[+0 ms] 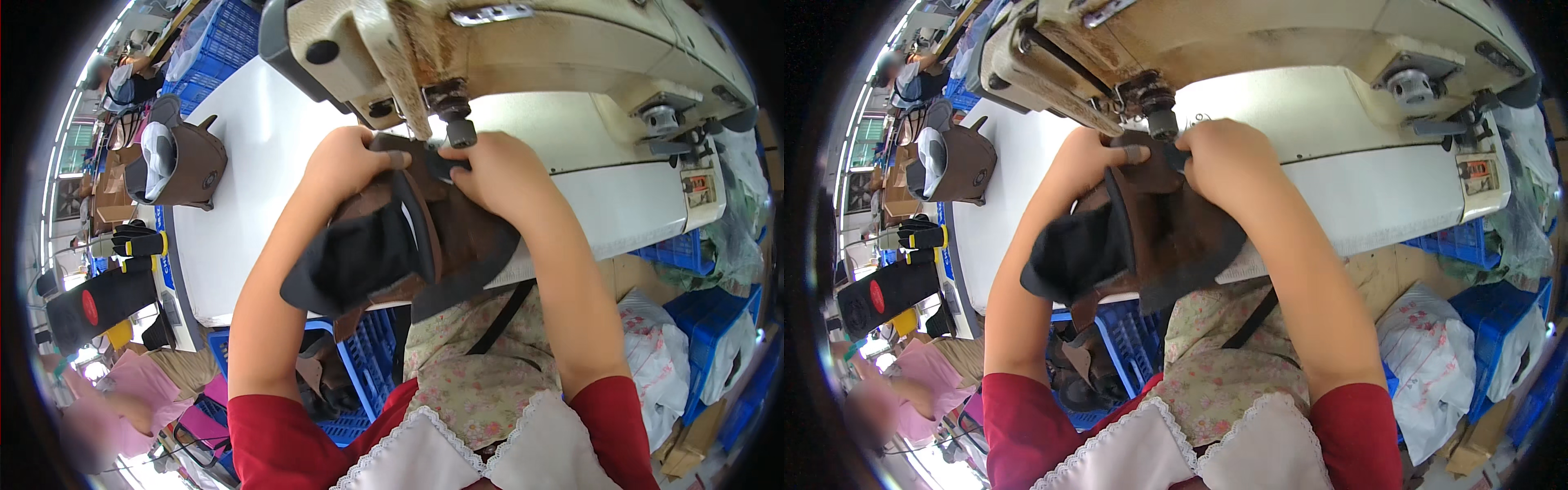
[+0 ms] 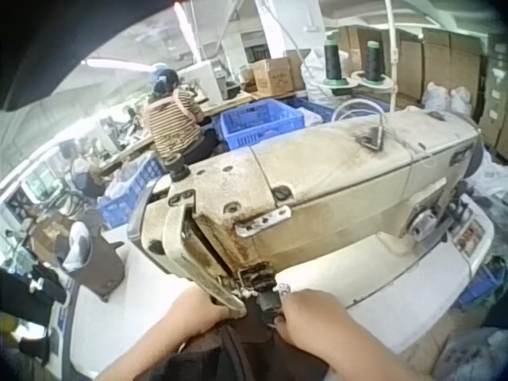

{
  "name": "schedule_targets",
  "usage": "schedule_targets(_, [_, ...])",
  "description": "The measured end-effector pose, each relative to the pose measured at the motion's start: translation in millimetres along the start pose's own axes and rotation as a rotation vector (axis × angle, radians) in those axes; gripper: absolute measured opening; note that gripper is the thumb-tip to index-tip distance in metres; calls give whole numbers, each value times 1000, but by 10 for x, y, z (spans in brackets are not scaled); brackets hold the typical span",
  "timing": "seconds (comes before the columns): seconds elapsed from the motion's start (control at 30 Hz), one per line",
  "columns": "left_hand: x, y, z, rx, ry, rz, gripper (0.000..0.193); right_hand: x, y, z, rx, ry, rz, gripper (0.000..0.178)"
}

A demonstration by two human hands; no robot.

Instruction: Sewing a lining and trim onto a leather shoe upper using an industrial sewing machine.

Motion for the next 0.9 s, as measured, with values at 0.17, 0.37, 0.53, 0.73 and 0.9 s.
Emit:
schedule_targets(0.17, [66,-15,-17,-44,39,-13,44,143,19,-21,-31,-46,-8,23])
schedule_targets(0.37, [64,36,114,-177,-114,1,40,173,9,26,-107,-20,-7,20])
schedule_targets(0.53, [157,49,122,-234,-59,-23,42,223,-18,18,-151,-43,37,20])
schedule_targets(0.73, [168,42,190,-83,-122,-19,42,258,-16,7,-81,-17,54,23])
schedule_targets(0.9, [158,31,111,-203,-66,-24,41,261,-41,3,-55,11,31,25])
Point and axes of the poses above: each hand's wrist, its own x-axis towards the middle knuckle, its own y-axis out of the palm, z = x × y, the point moved 6 cm from there along x, towards the middle knuckle, and after that the axes turned 8 degrees about -z, right-handed, at the moved point
